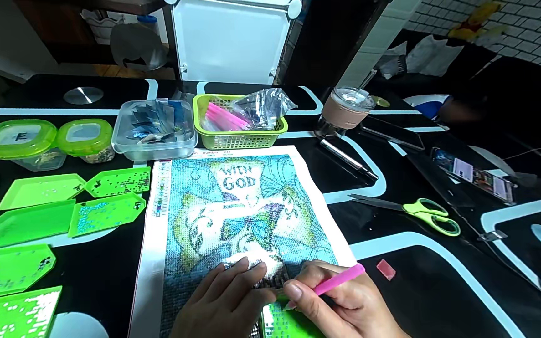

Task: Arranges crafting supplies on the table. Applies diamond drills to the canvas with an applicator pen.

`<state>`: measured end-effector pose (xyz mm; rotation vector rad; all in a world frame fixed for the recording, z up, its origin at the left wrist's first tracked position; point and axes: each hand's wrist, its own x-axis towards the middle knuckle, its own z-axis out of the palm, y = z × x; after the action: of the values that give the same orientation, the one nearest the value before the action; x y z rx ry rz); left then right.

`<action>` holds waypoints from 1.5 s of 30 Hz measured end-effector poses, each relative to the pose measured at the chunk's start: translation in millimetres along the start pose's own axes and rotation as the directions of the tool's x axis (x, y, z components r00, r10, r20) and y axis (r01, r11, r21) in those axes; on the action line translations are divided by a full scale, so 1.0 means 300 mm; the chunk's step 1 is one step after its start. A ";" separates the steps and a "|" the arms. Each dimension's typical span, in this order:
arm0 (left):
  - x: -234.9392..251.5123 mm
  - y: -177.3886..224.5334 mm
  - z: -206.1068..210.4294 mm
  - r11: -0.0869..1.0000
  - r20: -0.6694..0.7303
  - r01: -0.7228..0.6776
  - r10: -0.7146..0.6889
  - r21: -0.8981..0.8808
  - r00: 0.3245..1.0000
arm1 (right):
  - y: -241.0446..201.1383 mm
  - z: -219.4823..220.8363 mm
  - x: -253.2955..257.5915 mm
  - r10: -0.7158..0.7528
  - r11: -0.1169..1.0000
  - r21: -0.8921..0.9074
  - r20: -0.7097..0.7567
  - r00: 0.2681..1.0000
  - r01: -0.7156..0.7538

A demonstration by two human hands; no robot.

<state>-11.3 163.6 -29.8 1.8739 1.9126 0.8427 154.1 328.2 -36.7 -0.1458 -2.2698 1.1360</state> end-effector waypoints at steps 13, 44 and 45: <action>0.004 0.005 -0.010 1.000 0.035 0.018 -0.018 -0.016 0.999 | 0.064 -0.041 -0.002 0.161 0.979 0.158 -0.208 0.965 -0.129; 0.003 0.009 -0.018 1.000 0.046 0.023 -0.022 -0.013 0.999 | 0.056 -0.073 0.000 0.192 0.978 0.106 -0.123 0.974 -0.180; 0.004 0.010 -0.021 1.000 0.049 0.023 -0.022 -0.016 0.999 | 0.050 -0.081 0.006 0.257 0.955 0.192 -0.155 0.954 -0.226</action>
<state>-12.9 163.6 -23.0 1.8424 1.8883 0.7962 163.5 355.2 -36.1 -0.4501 -2.0245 1.3808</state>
